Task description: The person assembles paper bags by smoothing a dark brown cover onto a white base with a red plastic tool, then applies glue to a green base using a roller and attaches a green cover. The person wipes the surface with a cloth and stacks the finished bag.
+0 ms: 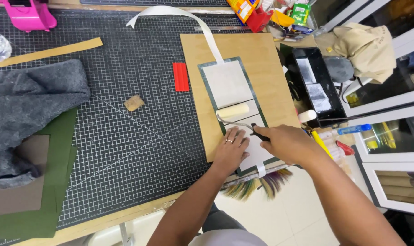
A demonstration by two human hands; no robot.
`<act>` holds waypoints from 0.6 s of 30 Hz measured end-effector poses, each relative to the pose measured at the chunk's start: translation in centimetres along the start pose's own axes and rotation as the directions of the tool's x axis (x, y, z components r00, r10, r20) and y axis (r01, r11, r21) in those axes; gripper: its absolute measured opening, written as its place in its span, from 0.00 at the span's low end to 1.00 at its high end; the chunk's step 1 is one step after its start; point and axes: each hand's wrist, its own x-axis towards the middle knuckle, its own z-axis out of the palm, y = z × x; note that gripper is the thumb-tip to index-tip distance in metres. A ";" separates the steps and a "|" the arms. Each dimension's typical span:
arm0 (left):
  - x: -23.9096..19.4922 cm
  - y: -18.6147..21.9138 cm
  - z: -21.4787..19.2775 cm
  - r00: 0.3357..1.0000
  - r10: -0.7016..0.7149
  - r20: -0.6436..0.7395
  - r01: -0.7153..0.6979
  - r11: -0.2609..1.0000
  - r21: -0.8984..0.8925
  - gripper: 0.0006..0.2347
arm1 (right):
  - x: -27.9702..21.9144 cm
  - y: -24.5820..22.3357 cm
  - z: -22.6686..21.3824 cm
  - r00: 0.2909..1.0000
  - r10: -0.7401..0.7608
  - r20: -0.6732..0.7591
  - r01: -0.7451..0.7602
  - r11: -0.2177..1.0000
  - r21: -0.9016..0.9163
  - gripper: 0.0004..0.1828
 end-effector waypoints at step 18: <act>0.1 0.0 0.2 1.000 0.002 -0.027 -0.002 1.000 0.006 0.24 | -3.2 3.0 -2.5 0.980 0.187 -0.069 -0.187 0.982 0.008 0.25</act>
